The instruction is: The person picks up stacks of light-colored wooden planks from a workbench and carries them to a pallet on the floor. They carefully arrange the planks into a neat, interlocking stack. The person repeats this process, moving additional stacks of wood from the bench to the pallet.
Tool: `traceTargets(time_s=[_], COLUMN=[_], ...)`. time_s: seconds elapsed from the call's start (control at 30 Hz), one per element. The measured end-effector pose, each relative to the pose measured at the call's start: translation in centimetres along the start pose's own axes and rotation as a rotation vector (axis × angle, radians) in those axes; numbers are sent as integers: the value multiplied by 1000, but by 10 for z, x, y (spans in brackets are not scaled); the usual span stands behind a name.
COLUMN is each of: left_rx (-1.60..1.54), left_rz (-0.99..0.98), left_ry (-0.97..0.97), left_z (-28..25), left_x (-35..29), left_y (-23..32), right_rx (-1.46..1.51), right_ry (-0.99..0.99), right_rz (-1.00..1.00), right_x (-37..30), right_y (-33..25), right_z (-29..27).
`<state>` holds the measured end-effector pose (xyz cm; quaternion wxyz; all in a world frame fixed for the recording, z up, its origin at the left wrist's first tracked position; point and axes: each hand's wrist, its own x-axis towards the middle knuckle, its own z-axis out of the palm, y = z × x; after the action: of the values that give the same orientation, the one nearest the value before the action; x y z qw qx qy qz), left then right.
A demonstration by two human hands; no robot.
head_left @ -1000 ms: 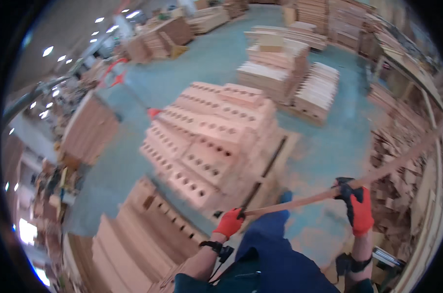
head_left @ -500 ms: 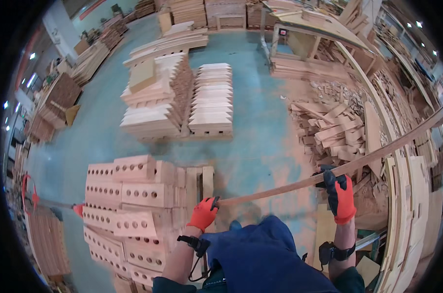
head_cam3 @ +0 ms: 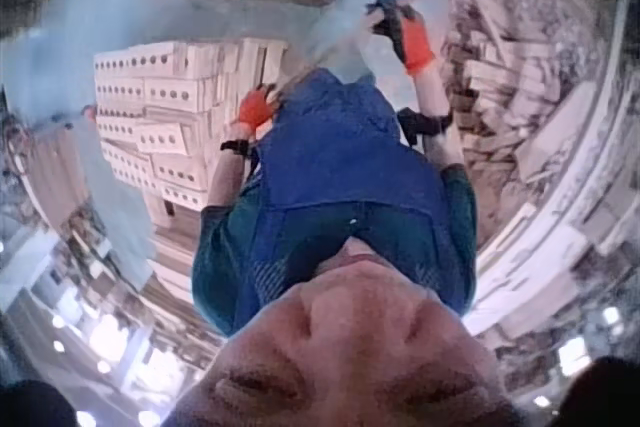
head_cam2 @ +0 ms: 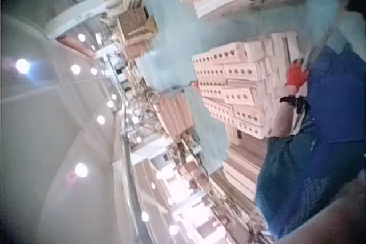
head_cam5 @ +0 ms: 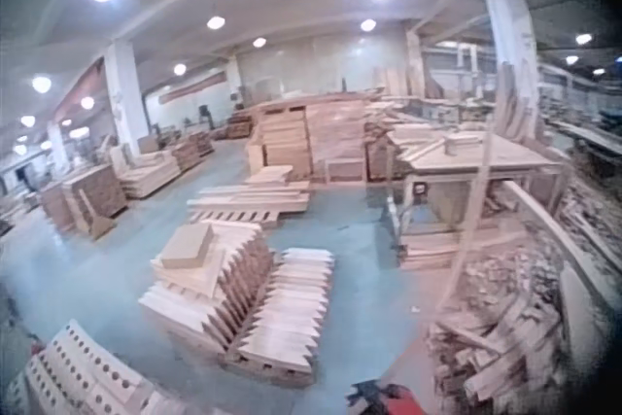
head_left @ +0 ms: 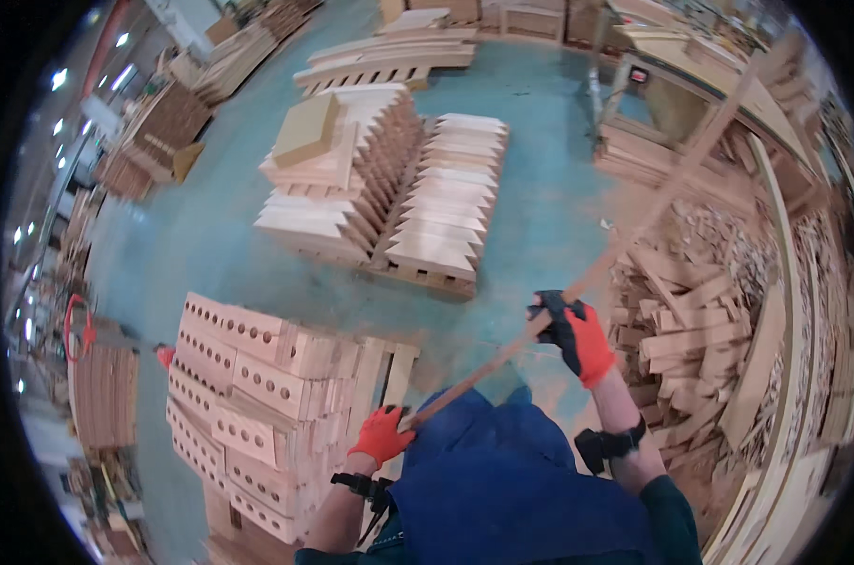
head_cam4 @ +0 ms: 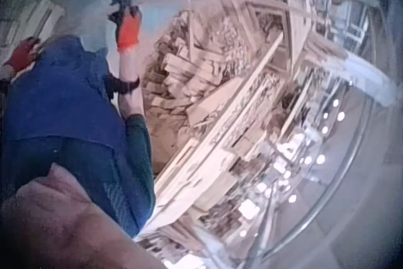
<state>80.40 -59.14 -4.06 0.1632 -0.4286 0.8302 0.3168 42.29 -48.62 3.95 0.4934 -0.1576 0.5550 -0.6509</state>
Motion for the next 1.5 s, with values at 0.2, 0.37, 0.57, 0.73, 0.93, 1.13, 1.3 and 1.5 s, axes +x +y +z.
traceTargets(time_s=[0.2,0.37,0.57,0.73,0.93,1.13,1.3,1.5], left_rx=[-693,-842,-782,-750,-765,-828,-1014,-1129], left_rz=[-10,-102,-173,-238,-471,-538,-667,-606], left_ry=[282,229,50,223,220,332,328,244], left_z=[-61,-86,-135,-139,-105,-97,-23,42], left_x=[98,192,291,360,471,595,655,696], left_y=[112,108,96,55,6,1,-33,-75], right_rx=[188,68,-290,-507,-519,-1135,-1197,-1233], right_ry=[-239,-243,-259,-156,-174,-513,-485,-439], right_rz=[291,441,454,413,562,400,575,717], right_x=[152,266,356,415,478,559,611,615], right_y=[16,32,30,42,81,114,123,140], right_z=[55,55,-1,-40,-62,-97,-136,-178])
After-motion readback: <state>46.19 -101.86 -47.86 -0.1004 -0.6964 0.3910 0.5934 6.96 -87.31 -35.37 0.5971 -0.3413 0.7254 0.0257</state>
